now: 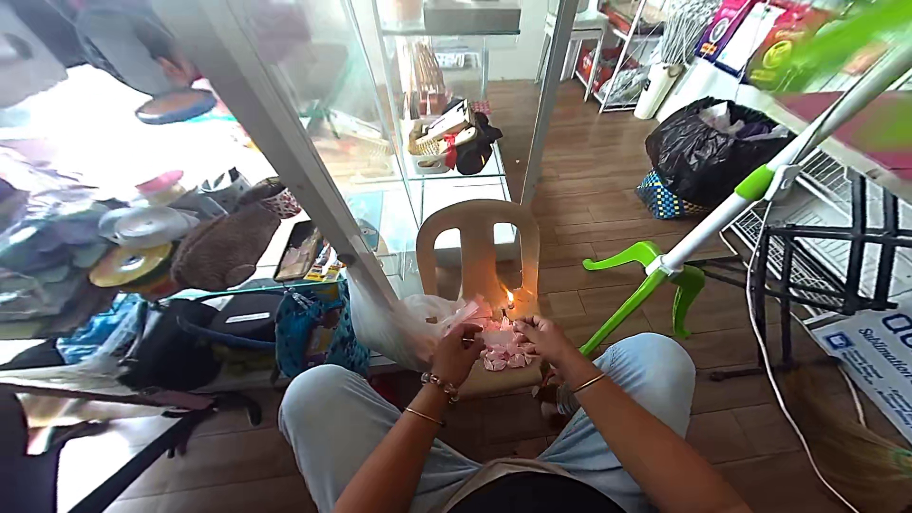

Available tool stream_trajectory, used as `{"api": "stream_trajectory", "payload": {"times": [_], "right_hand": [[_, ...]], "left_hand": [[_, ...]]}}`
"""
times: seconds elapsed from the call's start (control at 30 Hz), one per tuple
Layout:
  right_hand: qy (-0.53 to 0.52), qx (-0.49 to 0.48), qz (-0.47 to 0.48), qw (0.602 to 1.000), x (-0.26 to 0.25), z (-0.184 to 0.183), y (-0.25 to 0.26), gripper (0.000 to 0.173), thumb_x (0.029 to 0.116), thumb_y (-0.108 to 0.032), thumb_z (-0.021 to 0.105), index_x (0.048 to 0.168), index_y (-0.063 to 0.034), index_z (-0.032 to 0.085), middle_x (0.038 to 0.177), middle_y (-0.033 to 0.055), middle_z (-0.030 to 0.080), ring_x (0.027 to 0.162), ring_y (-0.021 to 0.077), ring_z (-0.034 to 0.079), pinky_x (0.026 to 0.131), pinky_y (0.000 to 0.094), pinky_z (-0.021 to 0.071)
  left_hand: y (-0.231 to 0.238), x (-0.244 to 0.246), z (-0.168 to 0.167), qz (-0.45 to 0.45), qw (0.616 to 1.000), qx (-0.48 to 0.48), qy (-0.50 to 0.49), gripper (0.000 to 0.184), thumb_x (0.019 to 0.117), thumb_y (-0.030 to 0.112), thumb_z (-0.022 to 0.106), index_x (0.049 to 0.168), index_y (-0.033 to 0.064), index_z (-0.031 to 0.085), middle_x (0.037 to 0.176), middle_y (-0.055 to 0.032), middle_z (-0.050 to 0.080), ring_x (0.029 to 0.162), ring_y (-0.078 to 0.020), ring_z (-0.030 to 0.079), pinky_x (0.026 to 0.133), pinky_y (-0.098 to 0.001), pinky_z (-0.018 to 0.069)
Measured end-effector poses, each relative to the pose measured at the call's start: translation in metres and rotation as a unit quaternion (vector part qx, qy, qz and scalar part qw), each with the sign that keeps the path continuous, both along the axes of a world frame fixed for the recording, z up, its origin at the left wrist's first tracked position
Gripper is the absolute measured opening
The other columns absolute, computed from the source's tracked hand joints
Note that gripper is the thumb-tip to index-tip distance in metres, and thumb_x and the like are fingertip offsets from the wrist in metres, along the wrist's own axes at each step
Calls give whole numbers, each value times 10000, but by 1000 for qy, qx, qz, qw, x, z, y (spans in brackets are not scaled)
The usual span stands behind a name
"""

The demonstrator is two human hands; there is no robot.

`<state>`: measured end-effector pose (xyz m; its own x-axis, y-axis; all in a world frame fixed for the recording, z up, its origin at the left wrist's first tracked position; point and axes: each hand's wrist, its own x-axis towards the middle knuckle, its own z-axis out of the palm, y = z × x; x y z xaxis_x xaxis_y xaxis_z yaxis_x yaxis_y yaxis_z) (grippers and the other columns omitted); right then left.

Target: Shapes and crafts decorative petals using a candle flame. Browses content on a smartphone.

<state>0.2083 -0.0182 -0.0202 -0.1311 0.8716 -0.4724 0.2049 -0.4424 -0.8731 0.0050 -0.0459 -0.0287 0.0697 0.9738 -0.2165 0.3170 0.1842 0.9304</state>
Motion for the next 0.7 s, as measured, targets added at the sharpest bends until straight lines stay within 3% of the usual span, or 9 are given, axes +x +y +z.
{"api": "stream_trajectory", "payload": {"times": [0.1,0.2,0.3,0.37,0.43,0.5,0.57,0.6,0.7], "right_hand": [[172,-168,1,971,0,14,0,599,1113,-500,222,1397,-39,480,1187,133,665,964,239,685,816,407,561],[261,-244,48,933,-3,13,0,826,1041,-654,44,1227,-80,609,979,76,726,855,192,702,749,351,560],[326,-257,46,909,-7,12,-5,690,1077,-594,159,1063,-103,643,832,32,711,686,121,670,571,244,511],[363,-239,25,900,-7,8,-7,441,1114,-402,315,1070,-88,623,824,29,696,657,97,655,539,210,505],[375,-196,15,906,-7,5,-8,200,1095,-195,441,1061,-89,607,827,16,679,655,67,642,534,181,506],[348,-165,19,923,-8,1,-7,104,1071,-123,498,1079,-92,596,851,18,684,678,67,643,548,183,503],[307,-159,15,938,-12,-1,-3,71,1067,-111,515,1100,-73,566,865,38,694,679,80,656,540,191,507],[288,-161,15,944,-15,-1,-2,74,1066,-114,521,1104,-66,564,870,45,701,678,84,661,533,192,504],[247,-159,38,955,-21,-2,0,80,1055,-129,551,1067,-67,599,889,44,720,699,82,671,533,194,494]], "left_hand": [[3,0,19,44,990,26,-134,199,956,-29,639,1151,-52,609,1018,-88,706,832,-130,717,774,-298,616],[7,-1,19,16,987,90,-130,144,932,-22,650,1076,-29,652,986,-38,715,810,-69,687,770,-252,593],[11,-3,14,-11,985,146,-87,129,944,13,654,1058,-37,687,1032,-66,715,869,-47,686,801,-214,584],[12,-6,11,-29,985,162,-55,139,951,32,649,1056,-41,701,1040,-88,714,919,-63,689,845,-220,582],[10,-8,9,-41,985,165,-11,154,964,60,641,1064,-37,708,1052,-109,711,950,-87,693,867,-238,580],[6,-8,7,-44,979,184,77,200,975,111,643,1122,-3,715,1124,-125,715,1030,-164,699,918,-321,578],[3,-6,1,-50,946,250,198,260,962,145,668,1194,40,723,1230,-157,701,1117,-324,686,928,-515,559],[2,-5,-3,-52,922,291,250,257,956,153,674,1192,72,734,1232,-156,699,1122,-363,679,897,-562,554],[-1,0,-14,-40,851,382,358,196,954,124,659,1112,152,773,1126,-93,743,1059,-332,707,836,-539,557]]}}
